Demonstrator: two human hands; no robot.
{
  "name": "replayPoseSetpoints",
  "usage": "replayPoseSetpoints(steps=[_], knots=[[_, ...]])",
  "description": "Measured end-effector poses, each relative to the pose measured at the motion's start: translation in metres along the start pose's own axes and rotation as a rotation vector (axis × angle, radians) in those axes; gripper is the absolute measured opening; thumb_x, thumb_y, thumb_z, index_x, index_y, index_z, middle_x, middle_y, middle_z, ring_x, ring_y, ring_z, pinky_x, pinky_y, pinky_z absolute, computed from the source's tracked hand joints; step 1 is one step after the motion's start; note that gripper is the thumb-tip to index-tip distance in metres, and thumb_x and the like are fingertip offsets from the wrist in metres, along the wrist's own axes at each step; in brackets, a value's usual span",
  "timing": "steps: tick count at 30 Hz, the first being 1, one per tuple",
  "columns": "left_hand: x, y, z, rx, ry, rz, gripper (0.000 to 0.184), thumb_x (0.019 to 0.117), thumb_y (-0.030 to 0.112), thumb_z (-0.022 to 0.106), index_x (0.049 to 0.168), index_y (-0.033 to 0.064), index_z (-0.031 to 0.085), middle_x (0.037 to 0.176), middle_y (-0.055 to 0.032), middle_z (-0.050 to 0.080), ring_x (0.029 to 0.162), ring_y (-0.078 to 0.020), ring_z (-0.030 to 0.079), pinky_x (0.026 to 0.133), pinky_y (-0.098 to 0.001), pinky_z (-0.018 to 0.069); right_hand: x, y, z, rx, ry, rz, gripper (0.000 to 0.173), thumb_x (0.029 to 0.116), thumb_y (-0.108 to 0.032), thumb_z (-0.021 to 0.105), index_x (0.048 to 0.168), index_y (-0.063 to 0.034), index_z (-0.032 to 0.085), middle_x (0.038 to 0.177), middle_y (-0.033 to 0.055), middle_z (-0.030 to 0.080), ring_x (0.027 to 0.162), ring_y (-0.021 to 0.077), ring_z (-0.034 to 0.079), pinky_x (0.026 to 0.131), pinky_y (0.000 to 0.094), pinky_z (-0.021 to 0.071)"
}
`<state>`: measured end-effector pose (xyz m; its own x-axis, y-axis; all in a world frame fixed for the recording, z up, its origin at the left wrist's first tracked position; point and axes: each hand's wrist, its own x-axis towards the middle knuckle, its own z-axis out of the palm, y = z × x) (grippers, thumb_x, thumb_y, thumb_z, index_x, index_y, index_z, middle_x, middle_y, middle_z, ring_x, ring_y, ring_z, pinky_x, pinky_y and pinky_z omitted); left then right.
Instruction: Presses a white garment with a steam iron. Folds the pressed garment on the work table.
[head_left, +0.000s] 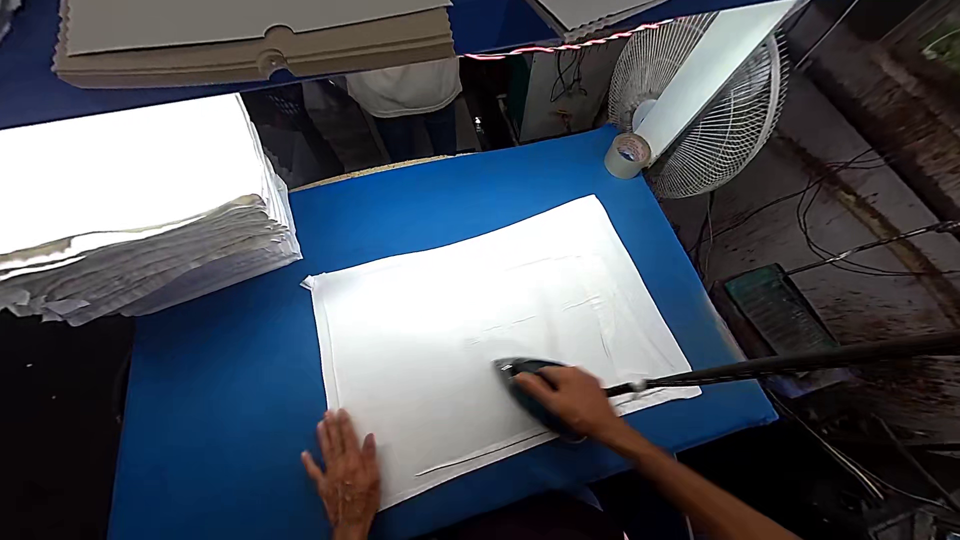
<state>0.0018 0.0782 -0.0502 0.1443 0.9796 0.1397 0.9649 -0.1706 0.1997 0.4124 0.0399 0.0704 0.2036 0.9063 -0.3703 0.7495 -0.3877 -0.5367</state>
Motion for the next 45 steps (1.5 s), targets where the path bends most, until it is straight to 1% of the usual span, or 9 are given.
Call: replayPoseSetpoints(steps=[3,8,15,20,23,31,34,38,45], knots=[[-0.017,-0.022,0.006,0.005,-0.020,-0.078,0.076,0.1075,0.053,0.017,0.163,0.0020,0.025,0.168,-0.0173,0.026,0.158,-0.0325,0.019,0.124,-0.0662,0.0060,-0.006,0.095,-0.065,0.105,0.182,0.287,0.072,0.0975,-0.074,0.042,0.080,-0.0101,0.070,0.067,0.0113,0.063,0.064,0.0307,0.064,0.060,0.0590,0.0523],[-0.013,-0.021,0.009,0.006,-0.015,-0.109,0.078,0.1064,0.057,0.017,0.163,0.0030,0.023,0.169,-0.0154,0.025,0.159,-0.0311,0.017,0.124,-0.0664,0.0048,0.006,0.180,-0.105,0.398,0.389,0.487,0.074,0.0978,-0.074,0.044,0.072,-0.0066,0.060,0.055,0.0078,0.052,0.043,0.0216,0.051,0.044,0.0423,0.0485],[-0.012,-0.029,0.000,-0.115,-0.088,-0.094,0.075,0.1084,0.055,0.015,0.164,0.0049,0.022,0.170,-0.0157,0.022,0.159,-0.0327,0.015,0.122,-0.0707,0.0035,-0.007,0.026,-0.007,-0.005,-0.217,-0.025,0.067,0.0965,-0.073,0.043,0.086,-0.0134,0.071,0.082,0.0088,0.069,0.085,0.0282,0.068,0.079,0.0560,0.0534],[-0.004,-0.042,-0.028,-0.458,-0.183,-0.158,0.073,0.1094,0.052,0.006,0.162,0.0076,0.032,0.168,-0.0123,0.029,0.158,-0.0292,0.019,0.125,-0.0645,0.0061,0.008,-0.132,0.090,-0.078,-0.470,-0.581,0.070,0.0999,-0.069,0.039,0.084,-0.0065,0.066,0.078,0.0146,0.065,0.080,0.0345,0.067,0.072,0.0571,0.0512],[0.006,-0.039,-0.038,-0.643,-0.206,-0.289,0.082,0.1066,0.058,0.002,0.160,0.0039,0.035,0.168,-0.0132,0.029,0.158,-0.0265,0.019,0.128,-0.0556,0.0049,0.048,-0.174,0.100,-0.067,-0.435,-0.586,0.070,0.1027,-0.065,0.037,0.087,-0.0040,0.066,0.081,0.0162,0.067,0.084,0.0352,0.069,0.073,0.0570,0.0516],[0.031,-0.021,-0.058,-0.372,-0.140,-0.330,0.058,0.1118,0.038,0.027,0.140,0.0009,0.061,0.144,-0.0187,0.060,0.139,-0.0315,0.054,0.119,-0.0512,0.0374,0.120,-0.038,-0.039,0.033,0.015,0.019,0.071,0.0986,-0.074,0.037,0.088,-0.0118,0.072,0.085,0.0126,0.070,0.089,0.0331,0.070,0.074,0.0597,0.0534],[0.088,0.021,-0.069,-0.265,-0.142,-0.388,0.047,0.1099,0.034,0.044,0.128,-0.0035,0.067,0.124,-0.0273,0.068,0.121,-0.0429,0.063,0.106,-0.0629,0.0453,0.108,0.054,-0.097,0.093,0.186,0.264,0.079,0.0961,-0.079,0.036,0.082,-0.0079,0.068,0.080,0.0165,0.067,0.082,0.0377,0.068,0.068,0.0631,0.0514],[0.179,0.124,-0.043,-0.385,-0.138,-0.156,0.042,0.1082,0.029,0.050,0.130,-0.0048,0.064,0.134,-0.0266,0.063,0.130,-0.0412,0.058,0.111,-0.0602,0.0425,0.063,0.150,-0.126,0.138,0.360,0.497,0.086,0.0938,-0.083,0.030,0.074,-0.0076,0.064,0.068,0.0156,0.063,0.064,0.0364,0.065,0.057,0.0619,0.0501],[0.314,0.387,0.044,-0.629,-0.373,0.277,0.050,0.1029,0.035,0.061,0.136,-0.0024,0.061,0.137,-0.0240,0.062,0.132,-0.0374,0.057,0.114,-0.0576,0.0419,-0.075,0.194,-0.101,-0.019,0.112,0.296,0.074,0.0956,-0.075,0.042,0.081,-0.0073,0.067,0.068,0.0125,0.062,0.069,0.0334,0.066,0.063,0.0574,0.0514]])
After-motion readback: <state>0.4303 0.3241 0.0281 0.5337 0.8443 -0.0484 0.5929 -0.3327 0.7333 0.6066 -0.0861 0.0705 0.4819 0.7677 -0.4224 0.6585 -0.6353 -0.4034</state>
